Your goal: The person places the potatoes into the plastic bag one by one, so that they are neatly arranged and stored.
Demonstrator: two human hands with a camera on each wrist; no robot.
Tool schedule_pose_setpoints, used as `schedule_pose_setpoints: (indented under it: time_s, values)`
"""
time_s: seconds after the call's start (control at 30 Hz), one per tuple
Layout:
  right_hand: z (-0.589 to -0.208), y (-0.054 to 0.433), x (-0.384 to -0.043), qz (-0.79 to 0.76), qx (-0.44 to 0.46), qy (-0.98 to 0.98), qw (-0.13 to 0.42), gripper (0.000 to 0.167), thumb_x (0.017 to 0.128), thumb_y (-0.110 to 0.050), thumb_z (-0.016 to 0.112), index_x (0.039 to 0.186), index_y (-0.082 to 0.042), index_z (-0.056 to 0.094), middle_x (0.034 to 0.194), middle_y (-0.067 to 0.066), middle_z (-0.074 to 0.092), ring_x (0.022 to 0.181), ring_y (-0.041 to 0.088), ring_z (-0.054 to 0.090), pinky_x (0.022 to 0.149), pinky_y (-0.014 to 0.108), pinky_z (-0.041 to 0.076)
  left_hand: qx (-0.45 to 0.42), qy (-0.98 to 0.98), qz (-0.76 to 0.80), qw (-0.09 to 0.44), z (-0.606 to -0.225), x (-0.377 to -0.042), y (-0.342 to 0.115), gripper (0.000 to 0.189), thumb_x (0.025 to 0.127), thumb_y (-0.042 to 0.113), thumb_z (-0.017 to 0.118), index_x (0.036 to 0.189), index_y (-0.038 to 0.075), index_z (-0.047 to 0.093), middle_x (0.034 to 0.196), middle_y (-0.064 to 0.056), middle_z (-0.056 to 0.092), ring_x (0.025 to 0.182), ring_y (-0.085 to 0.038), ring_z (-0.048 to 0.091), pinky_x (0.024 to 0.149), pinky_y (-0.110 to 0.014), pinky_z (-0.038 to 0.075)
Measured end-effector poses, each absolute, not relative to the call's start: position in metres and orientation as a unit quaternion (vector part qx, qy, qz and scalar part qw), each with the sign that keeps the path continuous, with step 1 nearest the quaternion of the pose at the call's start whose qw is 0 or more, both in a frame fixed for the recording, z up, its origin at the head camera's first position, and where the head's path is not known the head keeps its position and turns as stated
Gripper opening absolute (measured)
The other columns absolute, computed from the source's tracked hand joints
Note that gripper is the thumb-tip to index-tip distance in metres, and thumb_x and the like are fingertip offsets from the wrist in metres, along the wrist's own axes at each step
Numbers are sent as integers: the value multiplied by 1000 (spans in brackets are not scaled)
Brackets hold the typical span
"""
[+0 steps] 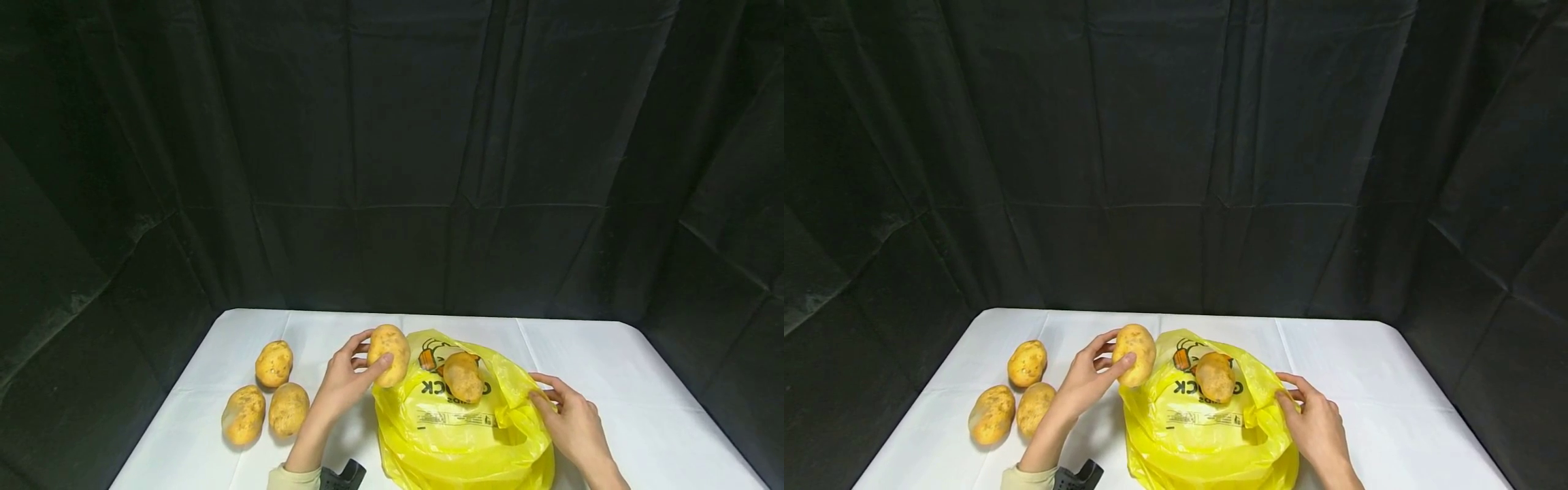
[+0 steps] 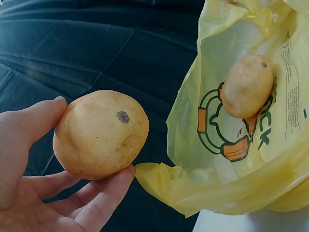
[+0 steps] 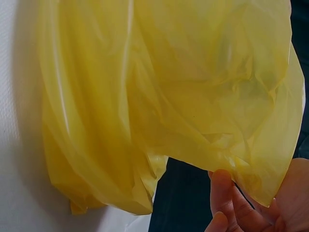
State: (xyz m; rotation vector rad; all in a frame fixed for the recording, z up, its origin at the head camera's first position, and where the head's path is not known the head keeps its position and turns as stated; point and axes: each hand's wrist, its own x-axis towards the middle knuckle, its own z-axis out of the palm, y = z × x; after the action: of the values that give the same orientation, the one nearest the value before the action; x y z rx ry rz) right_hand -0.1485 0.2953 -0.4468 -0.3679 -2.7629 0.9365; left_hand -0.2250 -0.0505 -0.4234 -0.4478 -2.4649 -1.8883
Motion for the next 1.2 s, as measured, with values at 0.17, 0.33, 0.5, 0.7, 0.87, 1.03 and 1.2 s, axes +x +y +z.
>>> schedule_pose_setpoints:
  time_s: [0.17, 0.33, 0.5, 0.7, 0.87, 1.03, 1.2]
  values:
    - [-445, 296, -149, 317, -114, -936, 103, 36, 96, -16, 62, 131, -4, 58, 106, 22, 69, 73, 20, 56, 62, 31, 44, -155, -782, -604, -1, -422, -224, -46, 63, 89, 35, 72, 139, 4, 49, 120, -16, 58, 94, -23, 64, 73, -31, 53]
    - [-442, 297, -149, 314, -110, -937, 110, 36, 96, -16, 63, 129, -3, 59, 105, 23, 69, 75, 21, 57, 63, 33, 43, -172, -778, -605, -11, -424, -224, -38, 63, 90, 34, 72, 140, 4, 49, 120, -16, 57, 95, -23, 65, 75, -31, 54]
    - [-441, 297, -148, 313, -111, -937, 108, 36, 96, -16, 63, 129, -3, 59, 105, 23, 69, 80, 23, 60, 66, 35, 45, -182, -771, -610, -28, -434, -227, -30, 62, 90, 33, 71, 140, 2, 48, 120, -18, 58, 96, -26, 66, 75, -32, 55]
    - [-441, 297, -147, 311, -112, -938, 103, 37, 96, -15, 63, 130, -3, 58, 106, 24, 68, 80, 24, 60, 68, 37, 46, -188, -772, -606, -37, -443, -231, -24, 63, 90, 36, 70, 139, 2, 49, 116, -16, 60, 94, -24, 66, 74, -31, 55]
    - [-441, 296, -147, 314, -114, -937, 105, 36, 97, -16, 62, 130, -4, 58, 106, 23, 69, 72, 20, 53, 63, 33, 40, -194, -772, -605, -41, -449, -233, -21, 64, 91, 36, 69, 139, 0, 48, 117, -17, 60, 92, -25, 66, 74, -31, 55]
    - [-443, 295, -146, 318, -120, -935, 99, 36, 97, -16, 61, 130, -4, 58, 106, 22, 69, 73, 20, 53, 63, 33, 41, -192, -774, -601, -44, -456, -234, -19, 64, 92, 36, 68, 140, -1, 48, 118, -19, 59, 91, -26, 67, 73, -32, 55]
    - [-444, 295, -145, 316, -119, -936, 104, 36, 96, -16, 62, 130, -4, 59, 105, 22, 69, 72, 20, 53, 63, 33, 41, -186, -779, -597, -42, -461, -236, -14, 65, 92, 38, 68, 139, -2, 48, 117, -19, 59, 91, -26, 67, 73, -33, 55]
